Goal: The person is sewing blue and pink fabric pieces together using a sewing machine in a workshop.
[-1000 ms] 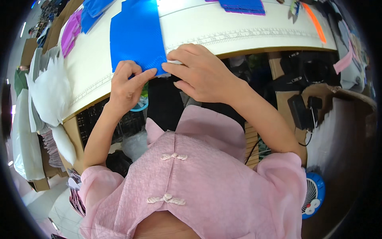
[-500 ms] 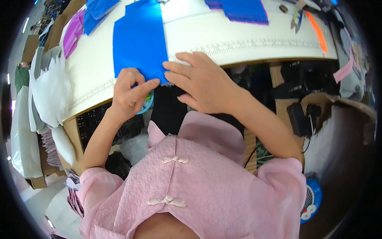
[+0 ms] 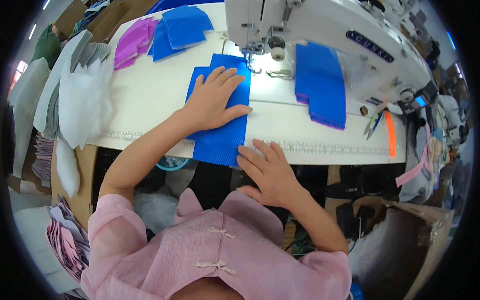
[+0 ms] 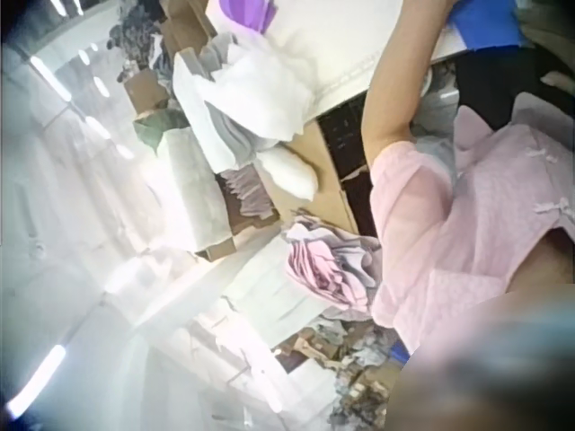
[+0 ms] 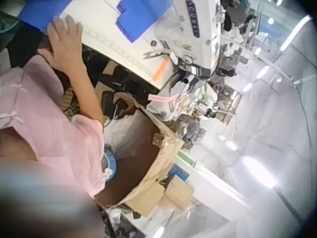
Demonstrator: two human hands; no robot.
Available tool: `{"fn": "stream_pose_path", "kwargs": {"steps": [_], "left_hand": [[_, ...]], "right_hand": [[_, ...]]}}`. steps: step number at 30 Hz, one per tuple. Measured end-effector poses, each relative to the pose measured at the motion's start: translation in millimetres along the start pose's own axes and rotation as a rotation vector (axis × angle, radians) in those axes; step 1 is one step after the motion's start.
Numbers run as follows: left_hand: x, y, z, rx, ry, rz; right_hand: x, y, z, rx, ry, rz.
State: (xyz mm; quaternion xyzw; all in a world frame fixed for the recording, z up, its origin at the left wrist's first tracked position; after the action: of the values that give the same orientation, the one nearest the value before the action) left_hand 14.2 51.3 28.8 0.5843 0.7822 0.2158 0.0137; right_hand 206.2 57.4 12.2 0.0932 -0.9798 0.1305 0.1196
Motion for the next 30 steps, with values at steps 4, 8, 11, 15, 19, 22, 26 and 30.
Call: {"fn": "stream_pose_path", "kwargs": {"steps": [4,8,11,15,19,22,26,30], "left_hand": [[10.0,-11.1,19.4,0.213,-0.156,-0.106],[10.7,-8.6,23.7,0.224,-0.182,-0.113],[9.7,-9.3,22.2,0.244,-0.197,-0.115],[10.3,-11.1,22.9,0.233,-0.224,-0.105],[16.9,-14.8,24.0,0.254,-0.219,-0.090],[19.0,-14.2,21.7,0.243,-0.082,-0.072],[23.7,-9.2,23.0,0.168,-0.189,-0.008],[19.5,-4.8,21.3,0.157,-0.069,0.037]], "right_hand": [[-0.6,3.7,-2.1,0.000,-0.038,-0.011],[-3.2,6.6,-7.5,0.011,-0.074,-0.020],[-1.7,9.0,-8.5,0.026,-0.096,-0.034],[-0.8,12.0,-9.4,0.060,-0.112,-0.042],[1.7,20.8,-9.2,0.063,-0.129,-0.054],[7.7,26.5,-13.7,0.070,-0.139,-0.058],[10.5,38.7,-14.3,0.107,-0.114,-0.051],[15.7,49.5,-15.8,0.107,-0.084,-0.069]]}}
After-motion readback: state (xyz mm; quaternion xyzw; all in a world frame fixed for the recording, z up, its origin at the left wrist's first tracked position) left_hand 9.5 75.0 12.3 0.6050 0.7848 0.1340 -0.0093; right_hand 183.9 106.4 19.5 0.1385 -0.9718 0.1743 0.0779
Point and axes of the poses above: each hand's wrist, its own x-axis towards the middle knuckle, its own z-axis out of the palm, y = z × x, the point moved 3 cm from there along x, towards the middle knuckle, and after that the axes turned 14 degrees about -z, right-handed, at the moved point
